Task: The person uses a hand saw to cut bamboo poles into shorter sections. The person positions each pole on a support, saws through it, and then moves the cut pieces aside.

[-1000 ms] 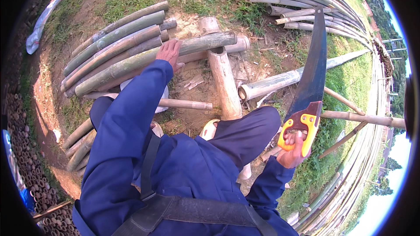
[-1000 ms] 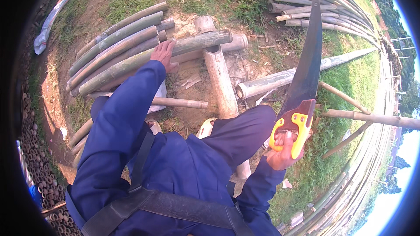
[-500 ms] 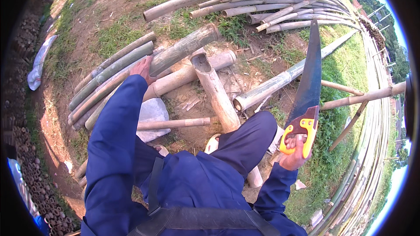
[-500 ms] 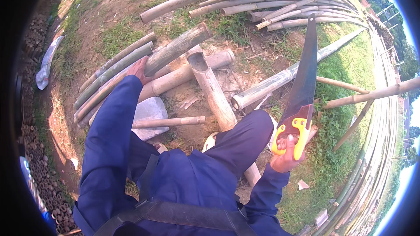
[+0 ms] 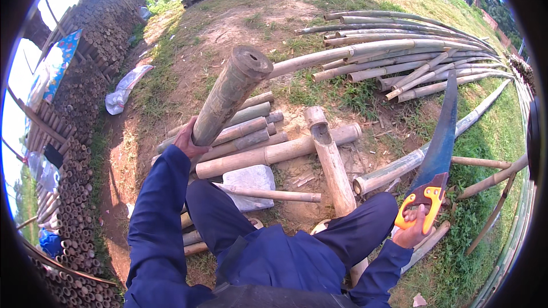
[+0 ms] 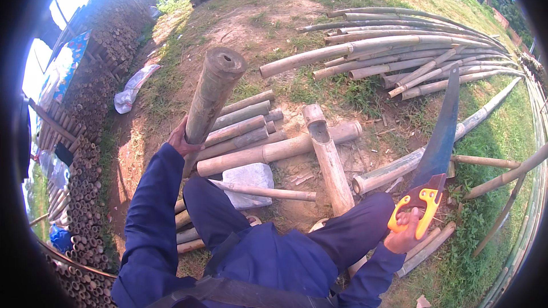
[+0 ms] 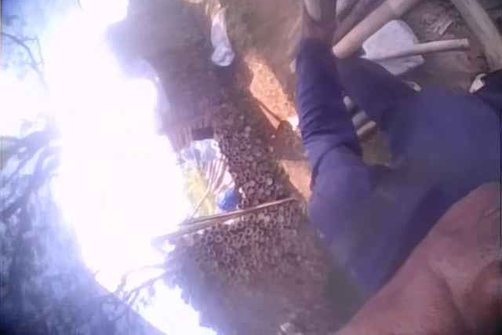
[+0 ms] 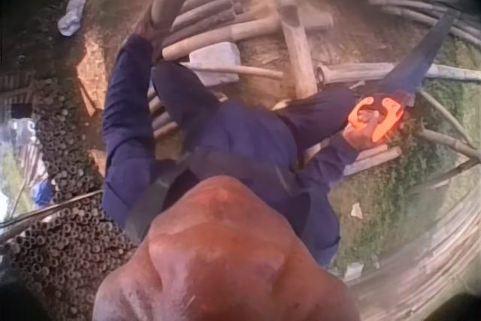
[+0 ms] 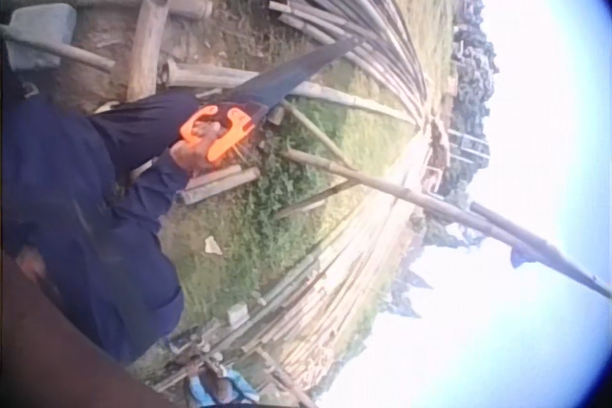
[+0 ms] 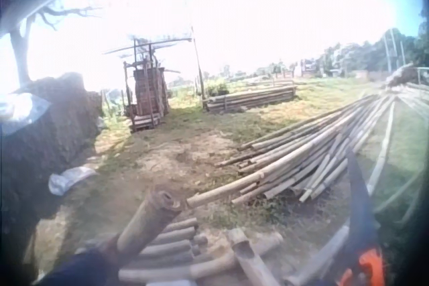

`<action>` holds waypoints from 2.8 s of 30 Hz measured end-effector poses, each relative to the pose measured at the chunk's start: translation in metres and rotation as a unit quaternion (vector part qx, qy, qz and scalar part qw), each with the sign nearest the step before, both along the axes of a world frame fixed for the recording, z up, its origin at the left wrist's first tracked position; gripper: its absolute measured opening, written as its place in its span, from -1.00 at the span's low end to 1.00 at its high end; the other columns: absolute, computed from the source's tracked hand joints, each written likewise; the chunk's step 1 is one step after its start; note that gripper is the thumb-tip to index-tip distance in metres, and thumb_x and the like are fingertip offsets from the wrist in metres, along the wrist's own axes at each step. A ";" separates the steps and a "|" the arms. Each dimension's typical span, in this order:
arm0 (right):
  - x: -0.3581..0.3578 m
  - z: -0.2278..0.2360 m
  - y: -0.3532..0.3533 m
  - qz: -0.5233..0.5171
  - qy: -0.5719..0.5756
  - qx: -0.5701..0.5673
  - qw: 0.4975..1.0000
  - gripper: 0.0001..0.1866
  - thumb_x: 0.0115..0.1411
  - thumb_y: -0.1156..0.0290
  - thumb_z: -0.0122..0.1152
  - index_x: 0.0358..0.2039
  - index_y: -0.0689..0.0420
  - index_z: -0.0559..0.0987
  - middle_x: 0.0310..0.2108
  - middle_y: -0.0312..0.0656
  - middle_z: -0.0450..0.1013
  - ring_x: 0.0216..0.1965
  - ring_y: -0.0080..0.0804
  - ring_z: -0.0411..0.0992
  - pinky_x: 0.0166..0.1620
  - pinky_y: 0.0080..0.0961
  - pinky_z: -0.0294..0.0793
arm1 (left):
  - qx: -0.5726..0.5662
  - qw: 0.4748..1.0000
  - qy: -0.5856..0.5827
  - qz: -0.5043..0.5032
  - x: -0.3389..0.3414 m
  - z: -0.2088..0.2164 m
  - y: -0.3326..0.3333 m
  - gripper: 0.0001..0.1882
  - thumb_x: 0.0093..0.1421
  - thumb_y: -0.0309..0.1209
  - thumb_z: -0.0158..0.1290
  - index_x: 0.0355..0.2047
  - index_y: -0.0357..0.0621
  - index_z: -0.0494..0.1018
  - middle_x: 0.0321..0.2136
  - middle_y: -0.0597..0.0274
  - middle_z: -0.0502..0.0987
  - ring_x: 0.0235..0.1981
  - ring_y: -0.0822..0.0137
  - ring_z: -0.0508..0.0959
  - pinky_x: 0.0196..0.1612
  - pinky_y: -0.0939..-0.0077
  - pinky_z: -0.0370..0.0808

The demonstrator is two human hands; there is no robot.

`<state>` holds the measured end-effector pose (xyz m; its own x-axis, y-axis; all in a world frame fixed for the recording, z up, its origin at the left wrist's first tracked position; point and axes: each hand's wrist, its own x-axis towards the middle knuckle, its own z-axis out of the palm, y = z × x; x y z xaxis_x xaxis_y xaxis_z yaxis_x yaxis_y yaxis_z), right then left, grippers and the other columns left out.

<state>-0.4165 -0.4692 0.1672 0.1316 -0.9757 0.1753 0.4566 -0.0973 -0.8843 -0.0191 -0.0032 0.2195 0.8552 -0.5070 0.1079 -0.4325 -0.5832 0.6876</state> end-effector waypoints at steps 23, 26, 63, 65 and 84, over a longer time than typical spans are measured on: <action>0.008 -0.005 -0.004 0.063 -0.041 0.008 0.997 -0.92 0.33 0.48 0.17 -0.33 0.11 0.46 -0.62 -0.41 0.20 -0.57 -0.60 0.24 -0.37 -0.56 0.35 | -0.589 0.714 -0.164 0.342 0.051 0.186 0.172 -0.34 0.08 -0.17 0.36 0.13 -0.20 0.42 0.04 0.08 0.51 -0.01 0.17 0.59 0.11 0.07 0.54; 0.012 0.000 -0.002 0.065 -0.037 -0.003 0.997 -0.90 0.37 0.47 0.14 -0.31 0.12 0.42 -0.59 -0.44 0.20 -0.56 -0.66 0.19 -0.36 -0.60 0.32 | -0.601 0.649 -0.079 0.459 0.048 0.092 0.121 -0.28 0.10 -0.03 0.31 0.19 -0.11 0.38 0.08 0.11 0.48 0.07 0.15 0.54 0.17 -0.04 0.47; 0.022 0.042 0.038 0.109 0.056 -0.071 0.990 -0.77 0.38 0.40 0.11 -0.45 0.06 0.38 -0.61 -0.41 0.14 -0.53 -0.61 0.18 -0.21 -0.46 0.41 | 0.417 0.902 -0.013 -0.111 -0.102 -0.321 -0.079 -0.73 0.28 -0.36 0.02 -0.01 0.07 0.49 -0.11 0.15 0.58 -0.01 0.08 0.58 0.17 -0.14 0.34; 0.021 0.043 0.036 0.113 0.055 -0.070 0.990 -0.77 0.38 0.40 0.11 -0.46 0.05 0.38 -0.62 -0.42 0.14 -0.54 -0.61 0.19 -0.21 -0.46 0.41 | 0.431 0.895 -0.058 -0.097 -0.098 -0.342 -0.079 -0.73 0.29 -0.35 -0.01 -0.01 0.07 0.45 -0.19 0.14 0.59 -0.09 0.03 0.60 0.11 -0.13 0.38; 0.023 0.030 0.035 0.125 0.038 -0.060 0.990 -0.81 0.34 0.39 0.19 -0.40 0.07 0.41 -0.62 -0.42 0.14 -0.54 -0.62 0.19 -0.30 -0.54 0.35 | 0.364 0.909 -0.201 -0.024 -0.070 -0.294 -0.059 -0.64 0.26 -0.33 -0.01 0.05 0.42 0.35 -0.24 0.10 0.48 -0.11 0.01 0.54 -0.16 0.06 0.40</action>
<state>-0.3939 -0.4340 0.1975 0.3834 -0.8836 0.2687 0.4131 -0.0961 -0.9056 -0.0893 -0.0618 -0.0742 0.7958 -0.6050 0.0269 -0.6007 -0.7942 -0.0920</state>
